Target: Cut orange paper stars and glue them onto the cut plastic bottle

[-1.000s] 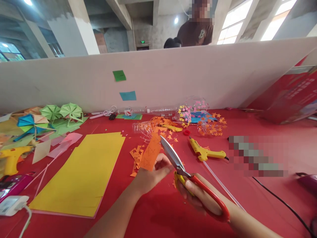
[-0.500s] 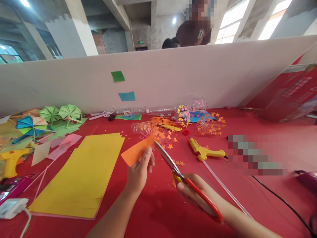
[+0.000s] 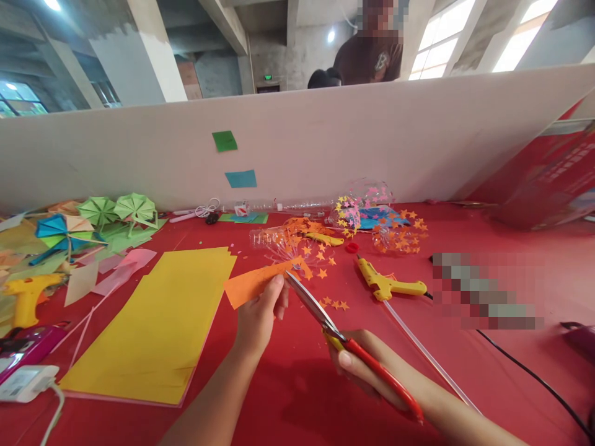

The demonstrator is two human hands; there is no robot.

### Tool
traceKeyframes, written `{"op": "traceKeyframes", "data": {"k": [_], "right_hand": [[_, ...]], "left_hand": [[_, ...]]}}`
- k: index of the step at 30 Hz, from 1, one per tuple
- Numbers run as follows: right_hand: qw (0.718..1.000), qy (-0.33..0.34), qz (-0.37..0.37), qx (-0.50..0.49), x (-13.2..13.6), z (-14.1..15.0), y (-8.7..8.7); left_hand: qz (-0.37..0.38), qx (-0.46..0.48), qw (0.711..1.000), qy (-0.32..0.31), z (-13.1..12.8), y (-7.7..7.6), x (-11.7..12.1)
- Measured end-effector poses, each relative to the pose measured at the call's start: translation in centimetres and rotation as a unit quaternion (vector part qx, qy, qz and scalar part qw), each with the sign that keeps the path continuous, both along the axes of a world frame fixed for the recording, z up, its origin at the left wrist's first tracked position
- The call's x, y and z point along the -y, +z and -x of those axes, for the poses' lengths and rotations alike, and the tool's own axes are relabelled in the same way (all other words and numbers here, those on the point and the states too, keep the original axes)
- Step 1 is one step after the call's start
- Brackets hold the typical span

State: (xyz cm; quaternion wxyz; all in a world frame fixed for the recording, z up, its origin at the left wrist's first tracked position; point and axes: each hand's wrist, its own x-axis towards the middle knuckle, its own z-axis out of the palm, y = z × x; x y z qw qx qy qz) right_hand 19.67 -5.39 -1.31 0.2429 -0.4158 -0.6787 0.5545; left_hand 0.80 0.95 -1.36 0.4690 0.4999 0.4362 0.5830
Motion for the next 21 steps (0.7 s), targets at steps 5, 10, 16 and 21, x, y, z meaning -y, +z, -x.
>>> {"op": "traceKeyframes", "data": {"k": [5,10,16,21], "right_hand": [[1.0,0.001,0.006,0.015,0.08,0.06,0.36],[0.998,-0.043,0.007,0.055,0.13,0.23,0.89],[0.994,-0.067,0.015,0.084,0.11,0.13,0.62],[0.994,-0.056,0.05,0.083,0.01,-0.09,0.16]], "left_hand": [[0.008,0.012,1.0,-0.008,0.09,0.14,0.09],[0.01,-0.001,1.0,-0.003,0.28,0.15,0.0],[0.004,-0.005,1.0,0.001,0.55,0.48,-0.2],[-0.001,-0.004,1.0,-0.005,0.63,0.63,-0.24]]}}
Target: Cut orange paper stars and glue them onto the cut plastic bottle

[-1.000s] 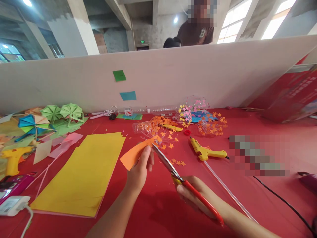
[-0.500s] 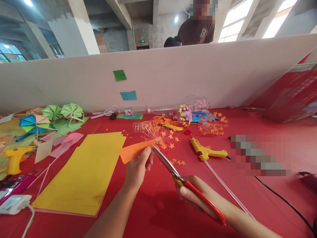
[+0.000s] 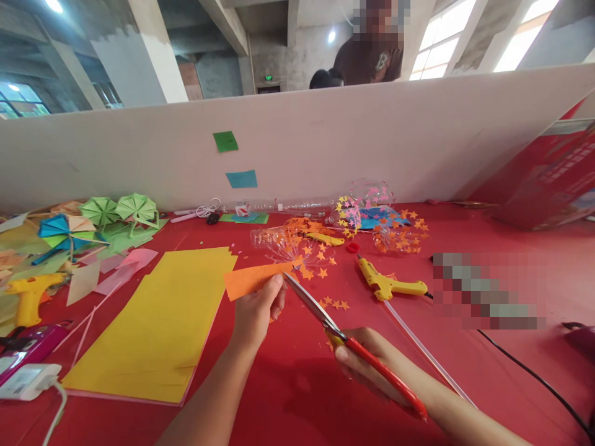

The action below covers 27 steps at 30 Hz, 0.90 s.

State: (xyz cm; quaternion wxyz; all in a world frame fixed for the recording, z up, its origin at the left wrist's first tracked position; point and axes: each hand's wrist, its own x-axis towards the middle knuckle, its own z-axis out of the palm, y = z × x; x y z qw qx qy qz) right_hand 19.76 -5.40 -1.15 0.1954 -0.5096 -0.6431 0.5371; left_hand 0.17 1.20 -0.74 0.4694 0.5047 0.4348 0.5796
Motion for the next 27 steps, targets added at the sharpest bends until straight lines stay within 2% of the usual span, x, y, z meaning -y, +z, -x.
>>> {"op": "traceKeyframes", "data": {"k": [8,27], "right_hand": [[1.0,0.013,-0.009,-0.016,-0.24,0.0,-0.03],[0.999,-0.009,0.045,0.004,-0.45,-0.35,-0.85]], "left_hand": [[0.005,0.0,1.0,0.001,-0.01,-0.03,0.08],[0.009,0.016,1.0,0.01,-0.11,0.17,0.24]]}}
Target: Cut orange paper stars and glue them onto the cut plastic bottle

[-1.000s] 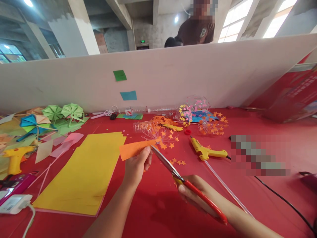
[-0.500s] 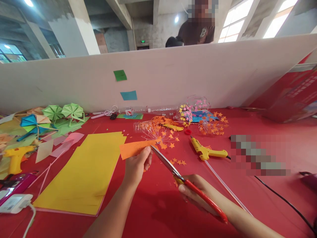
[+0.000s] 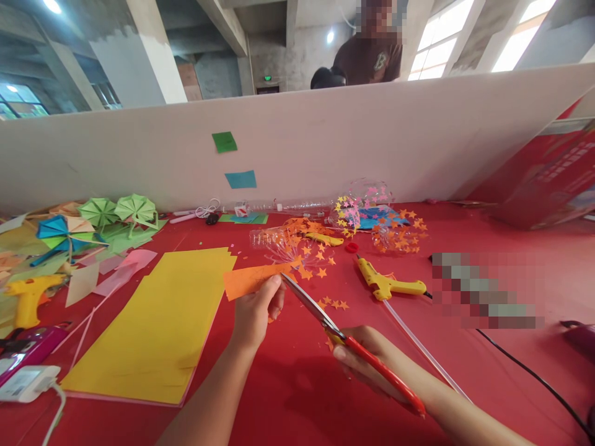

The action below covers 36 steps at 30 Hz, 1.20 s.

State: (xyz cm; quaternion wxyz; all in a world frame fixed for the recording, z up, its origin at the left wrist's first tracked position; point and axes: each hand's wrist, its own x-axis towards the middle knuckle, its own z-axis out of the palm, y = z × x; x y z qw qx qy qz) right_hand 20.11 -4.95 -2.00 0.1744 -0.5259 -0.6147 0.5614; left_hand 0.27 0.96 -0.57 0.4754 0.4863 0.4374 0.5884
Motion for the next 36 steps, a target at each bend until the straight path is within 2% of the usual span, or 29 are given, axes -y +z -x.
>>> {"op": "traceKeyframes", "data": {"k": [12,16,20,22,26,36], "right_hand": [[1.0,-0.006,0.007,0.008,0.0,0.1,0.5],[1.0,-0.007,0.006,0.002,0.1,0.3,1.0],[0.998,-0.021,-0.034,-0.042,0.5,0.6,1.4],[0.996,-0.005,-0.055,-0.071,0.6,0.7,1.3],[0.993,0.015,-0.065,-0.102,0.7,0.7,0.9],[0.989,0.034,-0.077,-0.124,0.8,0.7,0.7]], "left_hand": [[0.006,0.021,1.0,0.005,0.0,-0.2,-0.2],[0.013,0.031,0.998,0.045,-0.1,-0.4,-0.2],[0.02,0.015,0.999,0.045,-0.5,-0.6,0.0],[0.006,0.003,0.999,0.035,-0.9,-0.5,0.3],[0.001,-0.035,0.998,0.061,-1.8,-0.3,1.2],[-0.002,-0.045,0.999,0.021,-2.8,-0.6,1.9]]}}
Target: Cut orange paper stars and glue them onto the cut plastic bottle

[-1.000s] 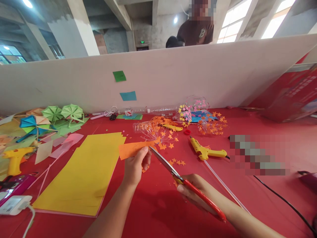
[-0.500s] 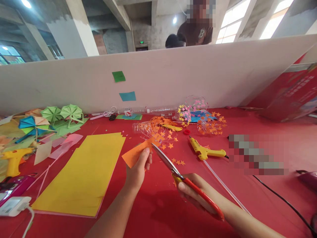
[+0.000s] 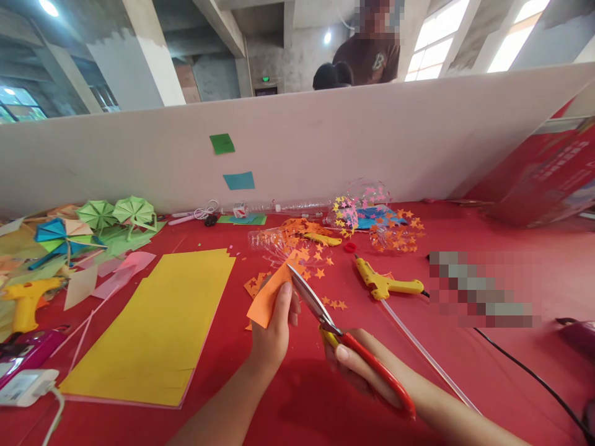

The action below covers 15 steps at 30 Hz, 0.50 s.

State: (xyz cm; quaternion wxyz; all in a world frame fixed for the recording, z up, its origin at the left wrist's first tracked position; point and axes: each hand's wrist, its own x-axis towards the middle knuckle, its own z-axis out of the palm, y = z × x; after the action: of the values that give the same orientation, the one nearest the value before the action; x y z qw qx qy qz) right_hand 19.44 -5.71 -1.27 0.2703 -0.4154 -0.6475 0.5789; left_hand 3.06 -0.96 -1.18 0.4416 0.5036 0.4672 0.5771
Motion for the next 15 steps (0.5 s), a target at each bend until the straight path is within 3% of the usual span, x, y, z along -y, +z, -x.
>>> {"op": "traceKeyframes", "data": {"k": [15], "right_hand": [[0.999,-0.006,-0.014,0.04,0.0,-0.1,0.6]], "left_hand": [[-0.022,0.04,0.998,-0.039,1.4,-1.0,-1.0]]}}
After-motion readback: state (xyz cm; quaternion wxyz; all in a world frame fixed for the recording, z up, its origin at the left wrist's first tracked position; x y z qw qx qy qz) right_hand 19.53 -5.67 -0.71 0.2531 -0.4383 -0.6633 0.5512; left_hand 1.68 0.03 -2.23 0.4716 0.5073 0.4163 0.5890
